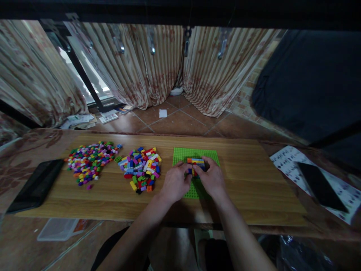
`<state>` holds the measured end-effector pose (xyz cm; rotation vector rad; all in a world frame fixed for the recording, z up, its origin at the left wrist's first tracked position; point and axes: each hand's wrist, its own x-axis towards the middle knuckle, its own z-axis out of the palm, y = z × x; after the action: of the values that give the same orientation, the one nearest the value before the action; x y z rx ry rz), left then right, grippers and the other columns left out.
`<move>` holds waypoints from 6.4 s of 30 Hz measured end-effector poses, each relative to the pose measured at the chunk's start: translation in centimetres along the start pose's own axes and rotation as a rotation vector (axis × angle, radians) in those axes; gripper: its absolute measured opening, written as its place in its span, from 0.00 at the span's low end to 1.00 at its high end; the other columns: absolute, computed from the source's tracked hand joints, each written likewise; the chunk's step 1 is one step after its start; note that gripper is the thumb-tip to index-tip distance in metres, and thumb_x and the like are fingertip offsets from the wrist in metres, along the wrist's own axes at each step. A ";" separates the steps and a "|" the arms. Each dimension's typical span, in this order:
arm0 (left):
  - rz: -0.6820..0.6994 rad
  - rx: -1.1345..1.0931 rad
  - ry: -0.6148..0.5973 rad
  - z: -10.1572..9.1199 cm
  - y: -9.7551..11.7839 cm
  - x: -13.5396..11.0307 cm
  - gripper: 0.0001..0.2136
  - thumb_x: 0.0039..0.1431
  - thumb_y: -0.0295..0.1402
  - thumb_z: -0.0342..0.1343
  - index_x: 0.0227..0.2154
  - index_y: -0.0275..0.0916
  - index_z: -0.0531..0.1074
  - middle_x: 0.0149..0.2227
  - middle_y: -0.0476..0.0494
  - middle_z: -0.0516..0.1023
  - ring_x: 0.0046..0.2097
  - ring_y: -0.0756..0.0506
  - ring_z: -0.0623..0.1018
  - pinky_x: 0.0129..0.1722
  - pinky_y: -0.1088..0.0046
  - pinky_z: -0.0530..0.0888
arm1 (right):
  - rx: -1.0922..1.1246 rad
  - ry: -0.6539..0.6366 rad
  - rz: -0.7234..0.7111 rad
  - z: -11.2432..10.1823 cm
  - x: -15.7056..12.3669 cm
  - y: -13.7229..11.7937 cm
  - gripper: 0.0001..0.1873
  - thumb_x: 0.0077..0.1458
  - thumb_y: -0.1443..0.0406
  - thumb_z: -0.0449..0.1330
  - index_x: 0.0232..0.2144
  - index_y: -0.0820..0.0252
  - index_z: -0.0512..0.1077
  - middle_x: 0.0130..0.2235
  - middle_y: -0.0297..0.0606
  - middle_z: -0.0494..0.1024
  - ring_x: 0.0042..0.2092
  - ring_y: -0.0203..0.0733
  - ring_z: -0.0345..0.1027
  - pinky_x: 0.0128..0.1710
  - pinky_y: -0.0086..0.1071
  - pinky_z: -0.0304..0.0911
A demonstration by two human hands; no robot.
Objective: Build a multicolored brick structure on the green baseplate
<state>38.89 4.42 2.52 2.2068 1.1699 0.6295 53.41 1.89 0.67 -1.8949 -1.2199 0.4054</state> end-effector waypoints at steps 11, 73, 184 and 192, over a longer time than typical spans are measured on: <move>-0.050 -0.073 0.001 -0.3 -0.3 -0.4 0.15 0.56 0.24 0.54 0.46 0.39 0.74 0.40 0.44 0.78 0.38 0.46 0.78 0.40 0.71 0.74 | -0.007 -0.005 -0.023 0.4 0.0 0.0 0.28 0.50 0.56 0.59 0.50 0.66 0.73 0.50 0.53 0.76 0.51 0.55 0.70 0.53 0.50 0.63; -0.789 0.289 0.109 -13.6 -11.3 -2.9 0.09 0.52 0.32 0.56 0.33 0.38 0.80 0.35 0.40 0.83 0.37 0.44 0.79 0.33 0.74 0.68 | -0.087 0.105 0.064 -1.0 0.5 0.0 0.29 0.51 0.48 0.52 0.39 0.64 0.80 0.39 0.50 0.82 0.41 0.55 0.75 0.42 0.44 0.66; -0.361 -0.654 -0.013 -1.2 -1.8 0.2 0.14 0.55 0.40 0.52 0.20 0.36 0.68 0.20 0.54 0.61 0.24 0.53 0.60 0.23 0.76 0.55 | -0.015 -0.093 -0.304 -2.8 -2.3 -1.1 0.36 0.50 0.51 0.65 0.58 0.53 0.64 0.61 0.45 0.64 0.59 0.54 0.61 0.55 0.52 0.62; -0.294 -0.555 -0.088 -0.4 -0.7 0.8 0.11 0.55 0.36 0.50 0.22 0.36 0.71 0.21 0.53 0.64 0.25 0.52 0.63 0.25 0.75 0.58 | -0.147 -0.238 -0.396 -2.3 -1.6 -0.1 0.32 0.50 0.54 0.66 0.57 0.51 0.66 0.65 0.43 0.55 0.66 0.57 0.50 0.63 0.56 0.52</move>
<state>38.66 5.55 2.50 1.5493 1.0856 0.6323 54.09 -0.54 1.91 -1.7019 -1.7841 0.3386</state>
